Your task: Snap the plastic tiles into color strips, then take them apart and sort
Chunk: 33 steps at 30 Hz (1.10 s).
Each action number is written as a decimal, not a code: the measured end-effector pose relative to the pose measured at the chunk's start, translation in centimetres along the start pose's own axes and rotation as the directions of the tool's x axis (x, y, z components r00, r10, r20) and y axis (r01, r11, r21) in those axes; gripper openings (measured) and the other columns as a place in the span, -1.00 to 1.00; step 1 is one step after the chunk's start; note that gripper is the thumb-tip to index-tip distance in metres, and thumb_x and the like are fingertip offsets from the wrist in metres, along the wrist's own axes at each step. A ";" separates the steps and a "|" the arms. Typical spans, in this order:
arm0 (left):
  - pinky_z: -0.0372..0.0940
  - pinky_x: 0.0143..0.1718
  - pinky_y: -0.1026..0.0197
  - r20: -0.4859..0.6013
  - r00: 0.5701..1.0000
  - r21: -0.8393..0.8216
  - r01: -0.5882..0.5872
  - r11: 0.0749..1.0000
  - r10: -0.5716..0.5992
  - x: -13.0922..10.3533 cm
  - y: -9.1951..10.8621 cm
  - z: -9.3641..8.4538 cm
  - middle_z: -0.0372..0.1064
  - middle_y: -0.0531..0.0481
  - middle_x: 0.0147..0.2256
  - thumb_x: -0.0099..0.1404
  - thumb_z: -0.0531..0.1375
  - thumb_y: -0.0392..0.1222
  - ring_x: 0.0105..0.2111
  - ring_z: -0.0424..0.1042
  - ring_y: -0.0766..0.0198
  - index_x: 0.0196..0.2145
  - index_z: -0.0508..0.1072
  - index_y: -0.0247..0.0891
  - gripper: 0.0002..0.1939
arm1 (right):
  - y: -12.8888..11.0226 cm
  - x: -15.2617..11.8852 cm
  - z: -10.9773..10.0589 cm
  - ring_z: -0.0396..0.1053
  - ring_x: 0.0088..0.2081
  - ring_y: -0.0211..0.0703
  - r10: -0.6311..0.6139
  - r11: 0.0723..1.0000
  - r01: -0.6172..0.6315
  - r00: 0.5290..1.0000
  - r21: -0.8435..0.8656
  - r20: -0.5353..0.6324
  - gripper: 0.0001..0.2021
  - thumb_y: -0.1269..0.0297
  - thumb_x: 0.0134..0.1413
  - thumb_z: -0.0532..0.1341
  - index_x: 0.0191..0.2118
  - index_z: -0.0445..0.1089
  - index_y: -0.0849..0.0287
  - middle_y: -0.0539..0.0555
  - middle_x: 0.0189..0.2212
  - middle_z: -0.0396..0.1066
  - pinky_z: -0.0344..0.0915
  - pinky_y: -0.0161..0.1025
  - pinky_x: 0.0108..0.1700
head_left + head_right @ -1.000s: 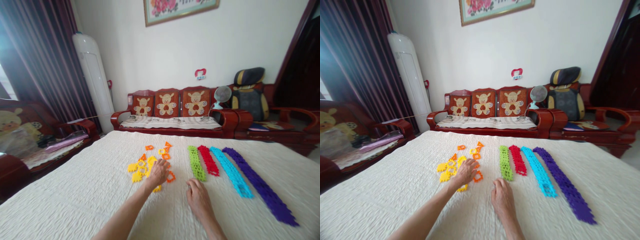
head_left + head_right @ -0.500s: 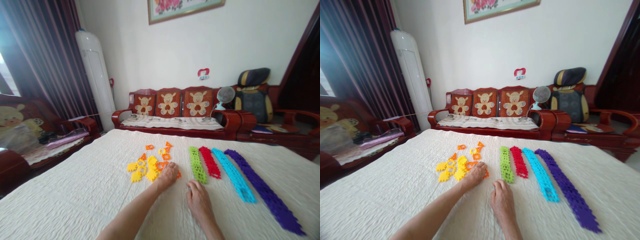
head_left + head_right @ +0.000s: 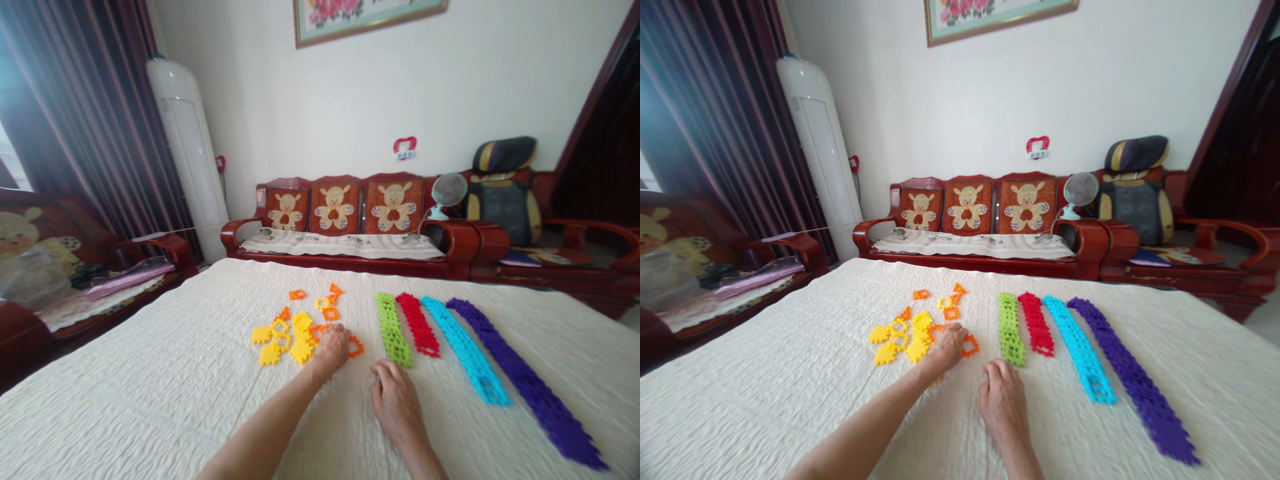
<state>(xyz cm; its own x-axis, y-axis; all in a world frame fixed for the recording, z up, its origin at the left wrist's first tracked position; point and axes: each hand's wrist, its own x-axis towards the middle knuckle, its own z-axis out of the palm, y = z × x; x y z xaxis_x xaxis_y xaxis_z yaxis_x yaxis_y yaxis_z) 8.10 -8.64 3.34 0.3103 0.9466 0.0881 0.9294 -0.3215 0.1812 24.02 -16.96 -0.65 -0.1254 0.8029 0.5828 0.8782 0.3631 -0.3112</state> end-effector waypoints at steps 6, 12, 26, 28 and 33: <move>0.18 -0.02 0.12 -0.087 0.992 -0.021 0.088 0.996 -0.089 0.5 -1.4 -0.9 0.29 -0.15 -0.07 0.31 -0.11 -0.31 0.01 0.22 0.13 -0.08 0.37 -0.23 -0.67 | -0.1 0.0 0.0 0.31 -0.18 -0.12 0.001 1.000 -0.001 1.000 -0.005 -0.003 -0.74 0.52 -0.01 0.00 -0.27 0.39 0.21 0.12 -0.28 0.37 0.20 -0.21 -0.09; 0.14 0.03 0.01 -0.060 0.973 -0.062 0.220 0.973 -0.224 2.0 -1.2 0.4 0.22 -0.21 0.01 0.36 -0.11 -0.13 0.01 0.22 0.07 -0.07 0.35 -0.28 -0.65 | -0.2 0.0 -0.2 0.31 -0.18 -0.13 0.016 1.000 -0.016 1.000 0.000 -0.016 -0.73 0.54 -0.02 0.00 -0.28 0.39 0.21 0.12 -0.28 0.38 0.19 -0.21 -0.08; 0.09 0.07 0.09 -0.128 0.971 -0.044 0.196 0.980 -0.200 9.3 -1.1 0.1 0.25 -0.17 0.02 0.36 -0.16 -0.14 0.05 0.20 0.13 -0.01 0.33 -0.22 -0.61 | 0.4 -0.4 0.7 0.31 -0.17 -0.10 -0.007 1.000 0.006 0.999 -0.023 -0.043 -0.72 0.54 -0.03 -0.01 -0.25 0.39 0.21 0.14 -0.25 0.38 0.22 -0.18 -0.10; 0.04 0.11 0.05 -0.140 0.964 -0.040 0.224 0.974 -0.228 11.1 -1.7 -0.3 0.15 -0.17 0.12 0.33 -0.12 -0.09 0.13 0.10 0.08 0.06 0.28 -0.20 -0.59 | 0.7 -0.4 1.0 0.32 -0.18 -0.10 -0.020 0.999 0.018 0.998 -0.034 -0.065 -0.72 0.54 -0.03 -0.01 -0.25 0.39 0.20 0.14 -0.25 0.38 0.23 -0.18 -0.10; -0.01 0.09 -0.13 -0.078 0.935 -0.049 0.343 0.938 -0.346 14.2 -2.5 -0.2 0.09 -0.34 0.15 0.27 -0.05 0.00 0.15 0.07 -0.11 0.07 0.29 -0.33 -0.50 | 1.3 -0.4 1.4 0.34 -0.21 -0.11 -0.057 0.998 0.054 0.994 -0.038 -0.089 -0.73 0.52 -0.02 -0.01 -0.28 0.39 0.19 0.13 -0.28 0.40 0.25 -0.19 -0.13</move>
<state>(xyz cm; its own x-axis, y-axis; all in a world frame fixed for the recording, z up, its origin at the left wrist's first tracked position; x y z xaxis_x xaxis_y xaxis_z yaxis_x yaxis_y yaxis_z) 10.18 5.62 4.32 -0.0468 0.9943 0.0960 0.9685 0.0216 0.2482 24.56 -16.11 -2.31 -0.1337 0.7357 0.6640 0.8872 0.3874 -0.2506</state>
